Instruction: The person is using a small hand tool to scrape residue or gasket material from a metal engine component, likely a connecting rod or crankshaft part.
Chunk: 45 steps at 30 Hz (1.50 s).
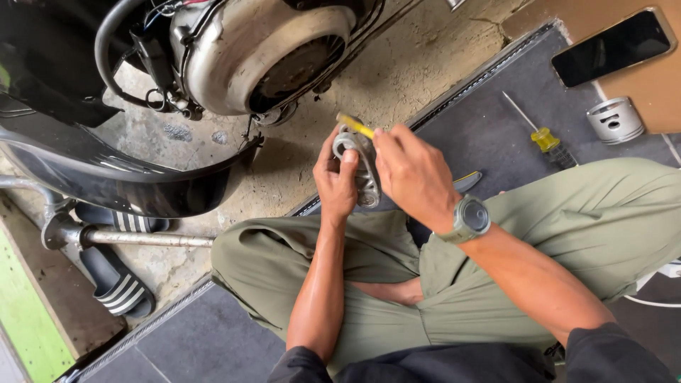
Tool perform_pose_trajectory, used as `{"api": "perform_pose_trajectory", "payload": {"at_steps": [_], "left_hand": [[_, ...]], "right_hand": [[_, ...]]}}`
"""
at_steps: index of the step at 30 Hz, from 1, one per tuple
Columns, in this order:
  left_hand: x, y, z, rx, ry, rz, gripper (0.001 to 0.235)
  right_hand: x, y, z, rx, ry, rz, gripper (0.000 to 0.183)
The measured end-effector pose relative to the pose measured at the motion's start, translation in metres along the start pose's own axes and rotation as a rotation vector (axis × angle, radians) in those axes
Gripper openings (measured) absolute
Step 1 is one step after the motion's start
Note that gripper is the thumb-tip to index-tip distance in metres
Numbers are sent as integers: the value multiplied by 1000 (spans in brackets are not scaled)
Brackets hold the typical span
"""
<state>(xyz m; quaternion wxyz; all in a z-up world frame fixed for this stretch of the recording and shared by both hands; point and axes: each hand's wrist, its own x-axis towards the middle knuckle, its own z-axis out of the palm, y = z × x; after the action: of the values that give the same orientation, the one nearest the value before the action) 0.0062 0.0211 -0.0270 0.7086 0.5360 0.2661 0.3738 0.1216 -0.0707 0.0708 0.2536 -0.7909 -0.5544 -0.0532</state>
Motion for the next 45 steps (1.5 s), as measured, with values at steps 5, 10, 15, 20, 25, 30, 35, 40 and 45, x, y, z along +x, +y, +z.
{"api": "perform_pose_trajectory", "payload": {"at_steps": [5, 10, 15, 20, 25, 30, 35, 40, 45], "left_hand": [[0, 13, 5, 9, -22, 3, 61], [1, 19, 0, -2, -8, 5, 70], [2, 25, -5, -63, 28, -22, 79], [0, 22, -10, -82, 30, -46, 82], [6, 20, -15, -203, 29, -66, 85], [3, 21, -10, -251, 25, -75, 87], [6, 17, -16, -306, 43, -80, 88], [1, 13, -22, -294, 37, -96, 85], [4, 25, -10, -343, 25, -107, 78]], "right_hand": [[5, 38, -6, 294, 93, 149, 6], [-1, 45, -14, 424, 102, 262, 5], [-1, 44, -16, 449, 73, 326, 5], [0, 37, -12, 465, 26, 355, 4], [0, 38, -9, 484, -4, 384, 5], [3, 35, -8, 499, -20, 388, 6], [5, 29, -9, 488, -12, 351, 6], [2, 26, -10, 515, 30, 280, 6], [-8, 26, -2, 551, 31, 160, 9]]}}
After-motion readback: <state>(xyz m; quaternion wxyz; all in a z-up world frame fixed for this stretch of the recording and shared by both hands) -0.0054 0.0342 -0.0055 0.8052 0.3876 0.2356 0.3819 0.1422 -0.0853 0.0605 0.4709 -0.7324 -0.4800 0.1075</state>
